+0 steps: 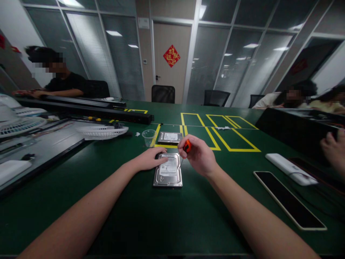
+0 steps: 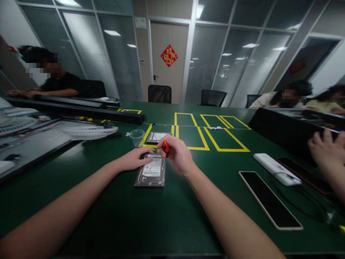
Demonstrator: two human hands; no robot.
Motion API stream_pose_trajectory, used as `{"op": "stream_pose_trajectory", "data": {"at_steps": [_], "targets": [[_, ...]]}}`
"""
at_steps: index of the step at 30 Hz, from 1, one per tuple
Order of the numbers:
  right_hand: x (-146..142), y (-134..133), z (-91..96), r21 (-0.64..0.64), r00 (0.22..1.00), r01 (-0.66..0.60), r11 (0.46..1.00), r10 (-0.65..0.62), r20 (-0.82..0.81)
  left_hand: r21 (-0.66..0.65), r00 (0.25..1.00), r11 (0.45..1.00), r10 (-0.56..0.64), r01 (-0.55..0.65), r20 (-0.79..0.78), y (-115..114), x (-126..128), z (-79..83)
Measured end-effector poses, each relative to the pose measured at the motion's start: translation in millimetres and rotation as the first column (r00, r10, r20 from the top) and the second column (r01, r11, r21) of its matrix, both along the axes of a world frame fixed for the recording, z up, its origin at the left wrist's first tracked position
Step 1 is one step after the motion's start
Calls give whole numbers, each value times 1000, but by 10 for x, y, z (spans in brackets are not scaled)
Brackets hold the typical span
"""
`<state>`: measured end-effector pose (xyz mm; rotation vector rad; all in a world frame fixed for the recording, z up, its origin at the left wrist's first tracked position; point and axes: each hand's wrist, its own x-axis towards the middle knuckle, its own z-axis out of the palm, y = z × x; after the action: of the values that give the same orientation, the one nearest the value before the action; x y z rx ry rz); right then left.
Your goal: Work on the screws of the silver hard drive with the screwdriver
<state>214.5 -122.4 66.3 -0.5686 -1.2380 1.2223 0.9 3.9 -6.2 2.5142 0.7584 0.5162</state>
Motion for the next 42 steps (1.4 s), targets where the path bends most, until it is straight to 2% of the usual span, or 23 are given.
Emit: {"op": "stream_pose_trajectory", "data": {"at_steps": [5, 15, 22, 30, 42], "targets": [[0, -2, -8, 22, 1000, 16, 1000, -16, 20, 7, 1000, 1000, 2, -2, 0, 12, -3, -15], [-26, -10, -6, 16, 999, 23, 1000, -22, -43, -5, 1000, 1000, 15, -15, -10, -4, -10, 12], [-10, -2, 10, -1, 999, 44, 999, -44, 11, -10, 1000, 1000, 16, -16, -7, -13, -9, 24], [1, 8, -7, 5, 1000, 2, 1000, -2, -6, -8, 1000, 1000, 11, -11, 2, -12, -2, 10], [-2, -9, 7, 7, 1000, 12, 1000, -12, 21, -12, 1000, 1000, 0, 0, -10, -3, -8, 20]]}}
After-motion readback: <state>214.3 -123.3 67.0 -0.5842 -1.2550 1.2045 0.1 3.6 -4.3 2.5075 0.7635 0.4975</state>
